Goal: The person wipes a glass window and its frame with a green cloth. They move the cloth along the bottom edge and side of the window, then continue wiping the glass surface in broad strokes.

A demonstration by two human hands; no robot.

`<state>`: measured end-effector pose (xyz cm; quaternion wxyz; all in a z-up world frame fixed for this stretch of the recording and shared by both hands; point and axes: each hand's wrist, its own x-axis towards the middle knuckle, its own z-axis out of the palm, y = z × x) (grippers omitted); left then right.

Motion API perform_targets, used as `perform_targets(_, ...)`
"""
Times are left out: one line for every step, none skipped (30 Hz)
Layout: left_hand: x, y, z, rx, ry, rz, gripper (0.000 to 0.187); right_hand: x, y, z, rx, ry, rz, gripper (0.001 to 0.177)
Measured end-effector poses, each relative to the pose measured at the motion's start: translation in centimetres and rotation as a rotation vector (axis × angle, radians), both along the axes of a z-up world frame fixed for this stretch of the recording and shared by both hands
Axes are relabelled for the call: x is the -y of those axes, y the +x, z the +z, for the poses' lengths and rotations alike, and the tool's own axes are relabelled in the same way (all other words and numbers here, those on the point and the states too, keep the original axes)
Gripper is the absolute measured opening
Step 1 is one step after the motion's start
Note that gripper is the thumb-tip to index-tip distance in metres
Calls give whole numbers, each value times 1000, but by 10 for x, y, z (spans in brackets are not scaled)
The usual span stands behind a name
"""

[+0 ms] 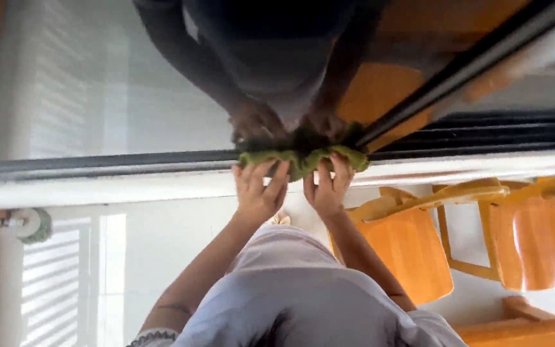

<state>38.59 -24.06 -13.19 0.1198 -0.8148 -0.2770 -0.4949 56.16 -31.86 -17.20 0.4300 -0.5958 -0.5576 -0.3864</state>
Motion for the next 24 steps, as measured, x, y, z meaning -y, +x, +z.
perform_targets(-2, 1, 7, 29, 32, -20, 32, -3, -4, 0, -32, 13, -2, 21)
perform_targets(-4, 3, 14, 57, 64, -40, 29, -5, -8, 0, -64, 26, -4, 21)
perform_targets(-8, -4, 18, 54, 64, -20, 29, -9, -12, 6, -67, 25, 16, 21)
perform_targets(-12, -10, 23, 75, 49, -51, 24, -11, -15, 12, -76, 45, 36, 19)
perform_targets(-14, -14, 26, 98, 34, -82, 20, -12, -16, 16, -85, 63, 55, 18)
perform_targets(-21, -27, 28, 96, 33, -62, 20, -16, -25, 18, -88, 60, 74, 18)
perform_targets(-28, -38, 32, 102, 22, -109, 18, -19, -32, 21, -87, 28, 96, 17)
perform_targets(-34, -50, 35, 107, 11, -156, 16, -22, -39, 24, -86, -4, 118, 16)
perform_targets(-44, -67, 34, 108, 11, -140, 16, -27, -53, 24, -85, -5, 133, 16)
perform_targets(-53, -83, 32, 130, 62, -108, 13, -31, -66, 24, -49, -66, 120, 23)
perform_targets(-62, -99, 32, 151, 114, -79, 11, -35, -79, 24, -10, -126, 104, 30)
perform_targets(-68, -114, 33, 152, 115, -68, 11, -43, -93, 26, -8, -125, 114, 30)
perform_targets(-73, -131, 34, 132, 141, 46, 14, -48, -108, 26, -34, -160, 205, 39)
perform_targets(-78, -147, 35, 111, 167, 160, 19, -54, -122, 26, -59, -195, 295, 48)
perform_targets(-79, -151, 34, 109, 165, 168, 19, -54, -130, 33, -61, -198, 303, 48)
perform_targets(-80, -155, 33, 121, 158, 226, 20, -55, -137, 40, -57, -218, 282, 46)
perform_targets(-82, -157, 32, 137, 152, 283, 22, -57, -142, 47, -50, -236, 259, 45)
perform_targets(-78, -148, 31, 138, 151, 289, 22, -56, -137, 47, -47, -237, 264, 45)
perform_targets(-73, -140, 31, 186, 96, 228, 21, -54, -133, 48, -24, -226, 227, 45)
perform_targets(-69, -132, 30, 234, 41, 167, 26, -53, -129, 49, -2, -214, 191, 45)
perform_targets(-64, -116, 18, 239, 42, 179, 26, -49, -118, 39, 5, -214, 202, 45)
perform_targets(-60, -100, 5, 228, 61, 110, 27, -46, -106, 29, 9, -189, 152, 45)
perform_targets(-57, -84, -7, 218, 82, 43, 30, -44, -94, 19, 15, -162, 105, 45)
perform_targets(-49, -76, 1, 223, 86, 58, 30, -38, -82, 17, 22, -160, 119, 45)
